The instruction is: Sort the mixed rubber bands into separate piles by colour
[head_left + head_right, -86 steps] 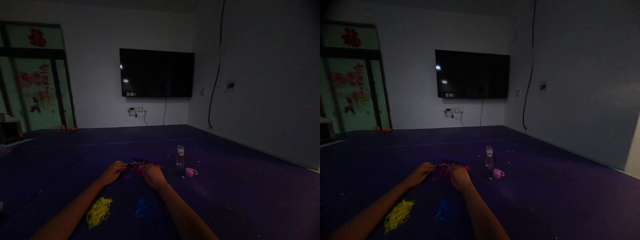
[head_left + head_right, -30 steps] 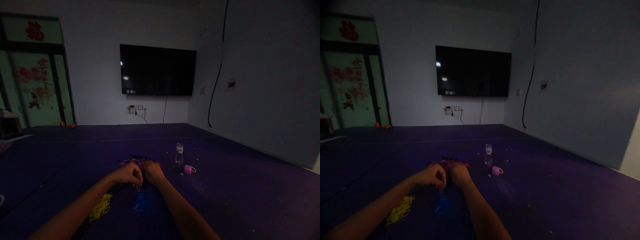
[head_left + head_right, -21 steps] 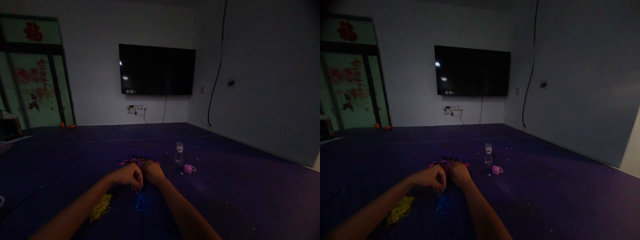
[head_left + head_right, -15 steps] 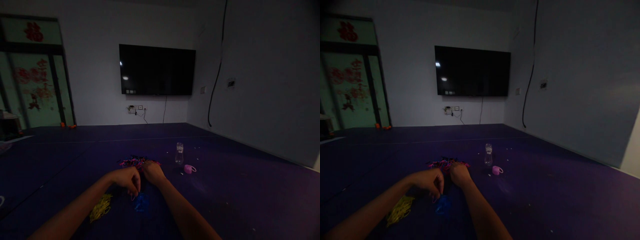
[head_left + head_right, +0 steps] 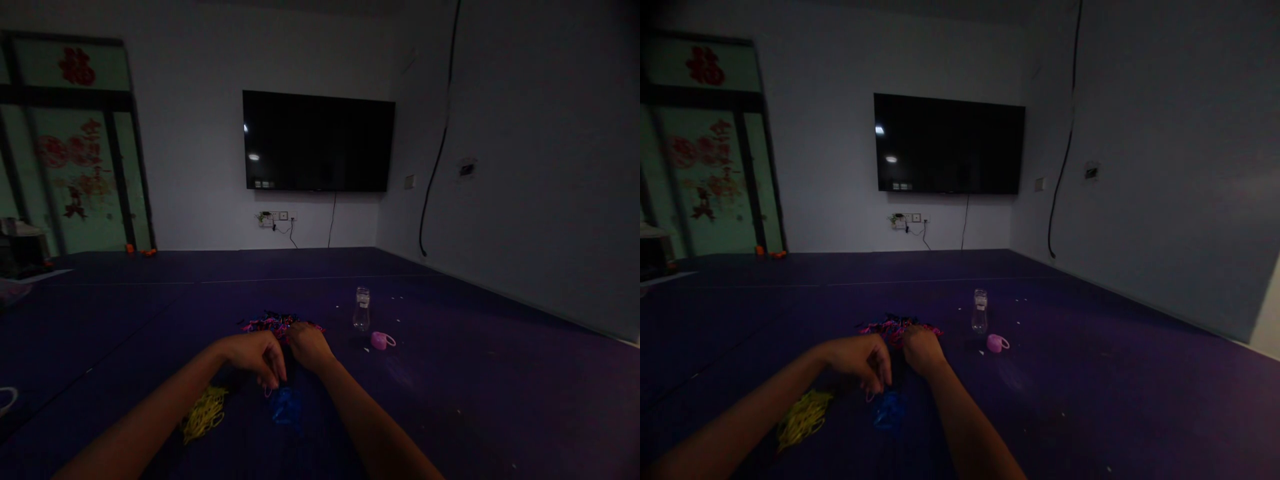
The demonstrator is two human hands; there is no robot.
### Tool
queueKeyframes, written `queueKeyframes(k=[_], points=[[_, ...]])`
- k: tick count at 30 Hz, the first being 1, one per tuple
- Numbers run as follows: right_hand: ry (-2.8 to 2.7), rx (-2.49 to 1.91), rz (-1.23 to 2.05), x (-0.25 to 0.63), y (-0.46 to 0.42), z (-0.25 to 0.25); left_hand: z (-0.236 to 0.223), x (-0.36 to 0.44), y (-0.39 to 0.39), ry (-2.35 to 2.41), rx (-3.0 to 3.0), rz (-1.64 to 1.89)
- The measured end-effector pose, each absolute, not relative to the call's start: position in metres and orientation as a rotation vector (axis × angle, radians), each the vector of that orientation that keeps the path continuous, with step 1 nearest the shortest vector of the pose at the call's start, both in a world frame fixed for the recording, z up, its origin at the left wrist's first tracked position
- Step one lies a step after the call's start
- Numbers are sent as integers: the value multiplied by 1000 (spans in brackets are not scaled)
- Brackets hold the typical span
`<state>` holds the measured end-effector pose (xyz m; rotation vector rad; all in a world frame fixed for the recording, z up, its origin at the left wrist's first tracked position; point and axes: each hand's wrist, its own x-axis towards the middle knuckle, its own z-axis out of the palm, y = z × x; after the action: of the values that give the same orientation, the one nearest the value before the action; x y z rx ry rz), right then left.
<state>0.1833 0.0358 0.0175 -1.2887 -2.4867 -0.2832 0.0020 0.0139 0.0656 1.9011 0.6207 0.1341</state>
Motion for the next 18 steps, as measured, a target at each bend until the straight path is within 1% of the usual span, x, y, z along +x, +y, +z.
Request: queueKeyframes(k=[4, 6, 8, 9, 10, 14, 18], points=[[-2494, -1313, -258, 183, 34, 19, 71, 3, 11, 637, 1880, 166], [-2497, -1337, -241, 183, 35, 20, 70, 3, 14, 729, 1895, 246], [-2497, -1344, -232, 183, 35, 20, 66, 3, 22, 920, 1926, 434], [-2497, -1339, -234, 182, 36, 20, 63, 2, 28, 1076, 1933, 626], [-2498, -1334, -238, 182, 36, 19, 59, 0, 35, 1155, 1929, 742], [-2502, -1318, -267, 183, 35, 20, 45, -19, 62, 1347, 1896, 1012], [-2500, -1318, -260, 184, 34, 21, 33, -47, 76, 1487, 1848, 1200]])
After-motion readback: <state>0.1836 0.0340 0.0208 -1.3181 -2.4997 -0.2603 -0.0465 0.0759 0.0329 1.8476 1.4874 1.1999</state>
